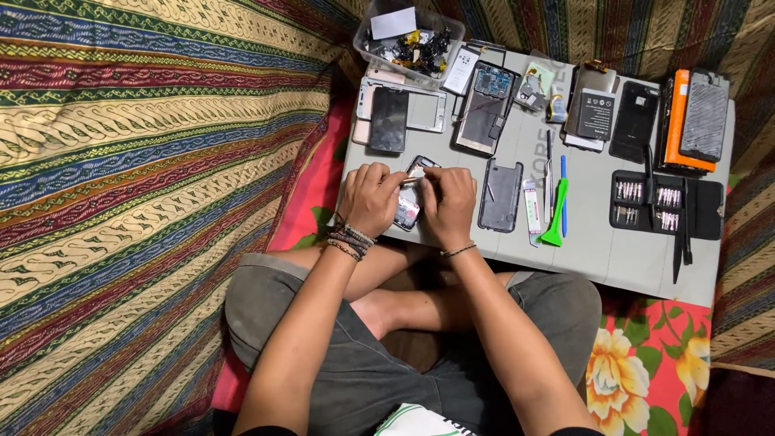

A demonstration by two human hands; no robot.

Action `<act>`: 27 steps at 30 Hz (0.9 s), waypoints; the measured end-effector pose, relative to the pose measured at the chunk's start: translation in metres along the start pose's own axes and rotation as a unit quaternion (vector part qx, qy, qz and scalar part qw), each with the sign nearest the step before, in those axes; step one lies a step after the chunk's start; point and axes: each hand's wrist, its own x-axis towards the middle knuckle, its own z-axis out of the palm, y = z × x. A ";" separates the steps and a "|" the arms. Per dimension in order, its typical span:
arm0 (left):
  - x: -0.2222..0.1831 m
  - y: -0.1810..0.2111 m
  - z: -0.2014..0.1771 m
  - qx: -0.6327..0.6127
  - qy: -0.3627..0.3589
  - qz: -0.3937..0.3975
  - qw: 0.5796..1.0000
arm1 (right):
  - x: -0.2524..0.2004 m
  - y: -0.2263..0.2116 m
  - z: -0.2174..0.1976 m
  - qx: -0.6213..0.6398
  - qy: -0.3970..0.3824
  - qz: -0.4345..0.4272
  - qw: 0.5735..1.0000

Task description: Prying apart a mobile phone chassis to access internal components for repair.

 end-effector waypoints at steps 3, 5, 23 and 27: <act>-0.001 -0.001 0.002 -0.003 0.002 0.000 1.000 | 0.001 -0.001 0.000 -0.003 -0.016 0.004 1.000; 0.000 -0.001 0.002 -0.006 0.004 -0.001 1.000 | 0.004 -0.004 -0.002 -0.001 -0.022 0.003 1.000; 0.002 0.002 -0.003 -0.026 0.008 -0.018 0.999 | 0.006 -0.005 -0.004 0.026 -0.035 0.033 0.999; 0.001 0.001 -0.002 -0.027 0.007 -0.020 0.999 | 0.004 -0.004 -0.003 0.027 -0.021 0.040 0.999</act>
